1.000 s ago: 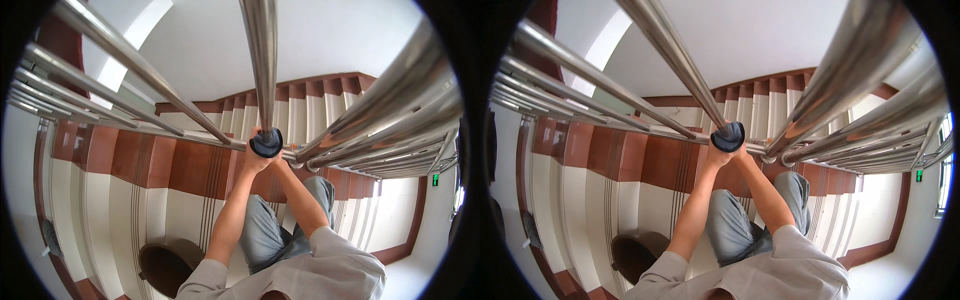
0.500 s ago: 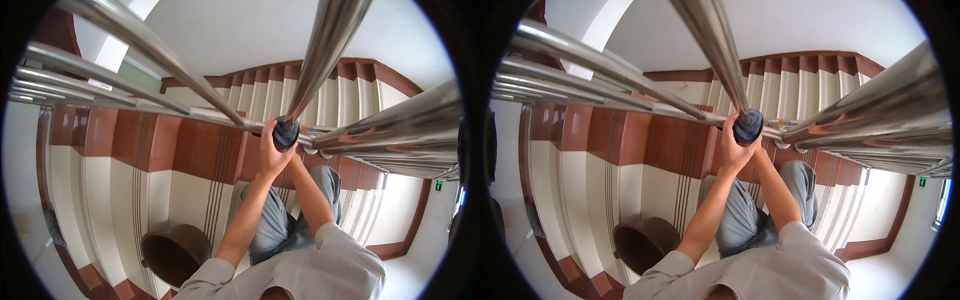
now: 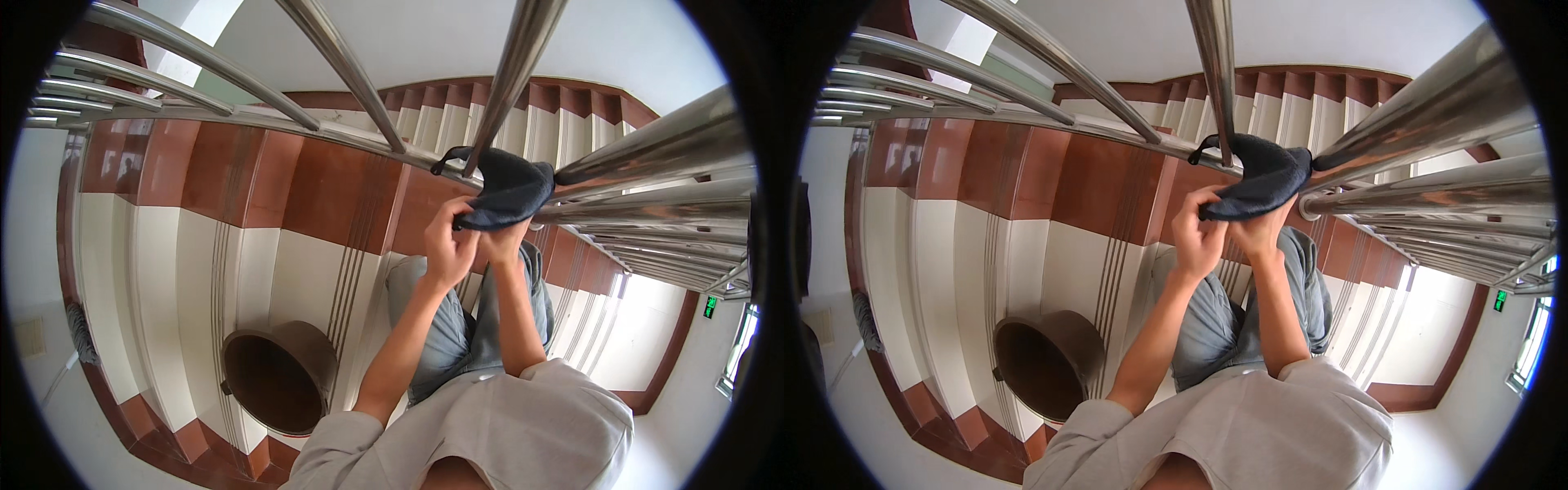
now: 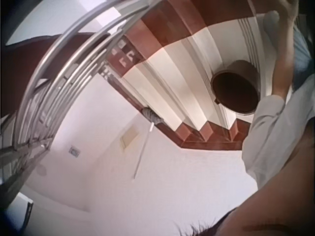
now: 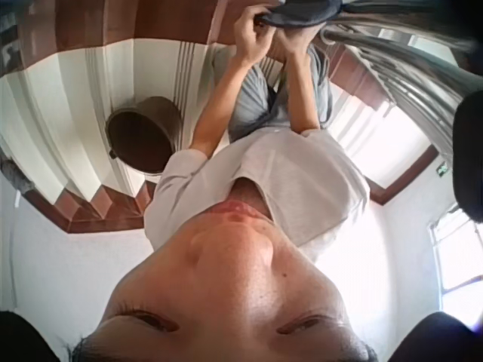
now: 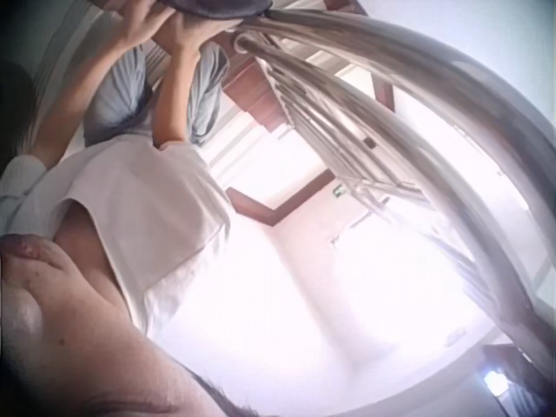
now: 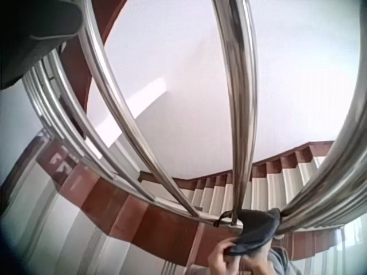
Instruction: The person cleans a spiral staircase by wiping the metal handrails and the stair treads with a green cloth. They repeatedly dip the cloth into a bucket of water to wet it before continuing to wipe different sections of the stairs and railings.
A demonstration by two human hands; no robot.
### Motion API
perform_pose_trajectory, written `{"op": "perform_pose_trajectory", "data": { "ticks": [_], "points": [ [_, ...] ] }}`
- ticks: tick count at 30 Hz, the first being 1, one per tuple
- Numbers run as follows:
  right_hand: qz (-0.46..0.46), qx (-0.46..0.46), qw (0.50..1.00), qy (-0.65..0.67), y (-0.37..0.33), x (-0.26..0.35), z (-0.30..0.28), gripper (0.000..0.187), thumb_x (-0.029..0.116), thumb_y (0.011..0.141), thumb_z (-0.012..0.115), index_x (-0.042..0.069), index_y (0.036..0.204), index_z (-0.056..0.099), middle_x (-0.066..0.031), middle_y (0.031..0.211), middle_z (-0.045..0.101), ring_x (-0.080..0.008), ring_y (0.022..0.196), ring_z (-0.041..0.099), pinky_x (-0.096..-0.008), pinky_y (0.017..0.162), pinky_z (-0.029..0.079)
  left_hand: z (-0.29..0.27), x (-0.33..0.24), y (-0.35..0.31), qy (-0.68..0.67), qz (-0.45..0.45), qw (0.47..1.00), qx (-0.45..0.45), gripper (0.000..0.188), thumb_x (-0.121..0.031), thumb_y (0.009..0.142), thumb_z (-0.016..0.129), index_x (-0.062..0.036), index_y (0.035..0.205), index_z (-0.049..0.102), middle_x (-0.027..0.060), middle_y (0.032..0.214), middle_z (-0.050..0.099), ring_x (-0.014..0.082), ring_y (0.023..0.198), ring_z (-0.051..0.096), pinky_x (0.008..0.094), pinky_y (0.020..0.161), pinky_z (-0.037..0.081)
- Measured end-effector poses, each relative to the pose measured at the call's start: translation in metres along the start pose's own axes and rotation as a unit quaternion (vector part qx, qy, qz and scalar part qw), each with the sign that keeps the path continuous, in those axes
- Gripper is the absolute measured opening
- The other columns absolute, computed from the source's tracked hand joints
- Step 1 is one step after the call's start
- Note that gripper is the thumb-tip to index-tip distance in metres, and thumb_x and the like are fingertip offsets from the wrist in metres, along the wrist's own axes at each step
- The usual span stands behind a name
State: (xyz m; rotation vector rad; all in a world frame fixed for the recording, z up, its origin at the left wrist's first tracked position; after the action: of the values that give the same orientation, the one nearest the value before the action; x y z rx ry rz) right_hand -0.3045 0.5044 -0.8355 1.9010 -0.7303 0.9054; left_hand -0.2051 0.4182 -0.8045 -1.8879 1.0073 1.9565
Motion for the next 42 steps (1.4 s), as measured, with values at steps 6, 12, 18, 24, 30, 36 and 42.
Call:
{"op": "perform_pose_trajectory", "data": {
  "ticks": [6,12,18,24,30,36,42],
  "points": [
    [0.129,0.089,0.987,0.046,-0.005,-0.001,-0.021,0.027,0.027,0.073,0.087,0.014,0.095,0.079,-0.0115,0.102,0.072,-0.0331,0.104,0.063,-0.0457,0.098,0.044,0.004,-0.002,-0.009,-0.073,-0.138,0.979,0.128,0.032,-0.006,0.098,0.067,-0.0025,0.124,0.049,0.011,0.115,0.064,0.0122,0.101,0.059,0.0265,0.089,0.047],
    [0.002,0.21,0.978,-0.013,-0.038,-0.017,-0.038,0.06,0.033,0.072,0.087,0.008,0.125,0.071,-0.0107,0.095,0.072,-0.0267,0.074,0.066,-0.0426,0.082,0.05,0.013,-0.003,-0.037,-0.226,-0.125,0.957,0.132,0.047,-0.015,0.102,0.064,-0.0058,0.139,0.037,0.0111,0.13,0.056,0.0159,0.12,0.053,0.0326,0.107,0.04],
    [0.056,0.256,0.945,-0.194,0.04,-0.095,0.05,0.062,0.034,0.072,0.081,-0.002,0.12,0.063,-0.0265,0.115,0.066,-0.0449,0.116,0.061,-0.0479,0.097,0.052,0.026,0.064,-0.028,-0.041,-0.242,0.961,0.125,0.072,-0.014,0.101,0.064,-0.0044,0.158,0.021,0.0211,0.144,0.048,0.0229,0.125,0.055,0.039,0.107,0.045],
    [0.085,0.351,0.887,-0.287,0.051,-0.126,0.068,0.045,0.038,0.07,0.081,0.007,0.101,0.07,-0.0181,0.094,0.073,-0.0415,0.09,0.071,-0.0478,0.079,0.057,0.002,0.08,-0.084,-0.006,-0.322,0.941,0.106,0.066,-0.016,0.099,0.068,-0.0043,0.154,0.034,0.0216,0.15,0.047,0.0293,0.13,0.057,0.0424,0.108,0.045],
    [0.163,0.449,0.856,-0.196,0.068,-0.133,0.072,0.037,0.034,0.073,0.078,0.01,0.1,0.073,-0.0211,0.097,0.074,-0.0416,0.097,0.071,-0.0473,0.084,0.058,-0.013,0.066,-0.107,0.013,-0.225,0.973,0.053,0.035,-0.008,0.094,0.069,-0.0005,0.127,0.061,0.0166,0.123,0.069,0.0277,0.112,0.069,0.0366,0.098,0.052],
    [-0.003,0.177,0.937,-0.303,0.029,-0.118,0.068,0.021,0.028,0.075,0.076,0.011,0.084,0.066,-0.0129,0.082,0.068,-0.0356,0.08,0.067,-0.0446,0.071,0.053,-0.048,0.052,-0.107,0.315,0.066,0.945,0.064,0.026,0.002,0.083,0.068,-0.004,0.108,0.068,0.0127,0.113,0.071,0.0307,0.11,0.067,0.0406,0.1,0.047],
    [-0.117,-0.179,0.932,-0.292,0.001,-0.128,0.073,0.019,0.019,0.072,0.074,0.01,0.082,0.062,-0.0076,0.078,0.054,-0.0324,0.082,0.058,-0.0467,0.075,0.046,-0.053,0.049,-0.112,0.401,0.068,0.91,0.074,0.025,-0.009,0.08,0.069,-0.0054,0.104,0.067,0.012,0.113,0.069,0.0321,0.109,0.064,0.0461,0.102,0.042]
  ]
}}
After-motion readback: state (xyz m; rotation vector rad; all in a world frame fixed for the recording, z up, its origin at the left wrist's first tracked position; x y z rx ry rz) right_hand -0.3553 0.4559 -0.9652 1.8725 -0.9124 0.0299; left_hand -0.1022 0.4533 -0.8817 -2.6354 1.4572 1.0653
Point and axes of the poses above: each hand's wrist, its own y-axis towards the middle knuckle, its own z-axis out of the palm, x = y × z, the point moved 3 cm from there along y, towards the middle knuckle
